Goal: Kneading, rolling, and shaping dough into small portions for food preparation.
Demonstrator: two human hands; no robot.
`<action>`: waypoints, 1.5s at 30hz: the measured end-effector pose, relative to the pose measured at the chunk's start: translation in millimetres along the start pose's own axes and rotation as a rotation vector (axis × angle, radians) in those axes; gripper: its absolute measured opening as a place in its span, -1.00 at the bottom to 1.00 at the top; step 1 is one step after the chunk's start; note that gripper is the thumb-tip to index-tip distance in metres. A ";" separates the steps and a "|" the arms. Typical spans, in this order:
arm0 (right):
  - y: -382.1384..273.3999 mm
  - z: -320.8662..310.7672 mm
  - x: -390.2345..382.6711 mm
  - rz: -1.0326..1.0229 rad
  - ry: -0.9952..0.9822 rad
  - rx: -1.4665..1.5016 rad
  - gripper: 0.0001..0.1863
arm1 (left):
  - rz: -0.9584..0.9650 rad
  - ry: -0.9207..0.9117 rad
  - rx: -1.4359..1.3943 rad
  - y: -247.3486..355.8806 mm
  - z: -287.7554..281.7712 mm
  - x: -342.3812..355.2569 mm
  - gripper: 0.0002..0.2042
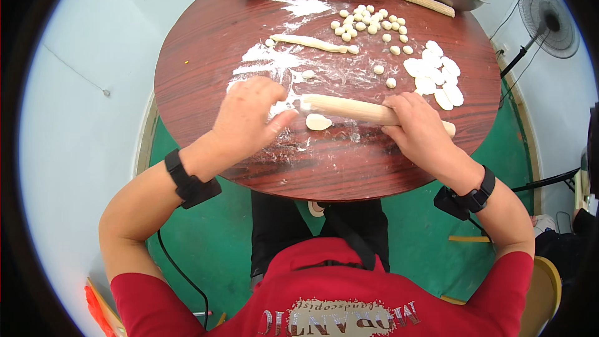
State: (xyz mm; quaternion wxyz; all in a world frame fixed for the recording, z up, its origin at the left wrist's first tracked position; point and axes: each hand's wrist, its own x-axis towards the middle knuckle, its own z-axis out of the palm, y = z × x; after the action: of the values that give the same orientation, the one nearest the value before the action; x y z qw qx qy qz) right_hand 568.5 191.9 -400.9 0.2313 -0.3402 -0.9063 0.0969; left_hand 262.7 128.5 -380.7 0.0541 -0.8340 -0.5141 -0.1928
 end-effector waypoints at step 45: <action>-23.0 31.8 19.6 -0.049 -0.250 -0.299 -0.04 | 0.189 -0.306 0.126 6.7 29.5 24.8 0.09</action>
State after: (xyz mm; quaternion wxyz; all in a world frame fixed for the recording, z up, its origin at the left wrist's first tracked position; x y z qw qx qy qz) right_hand 526.9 187.0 -414.1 0.0660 -0.3337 -0.9403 -0.0032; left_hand 286.3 154.6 -397.8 0.0452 -0.8931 -0.4469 -0.0253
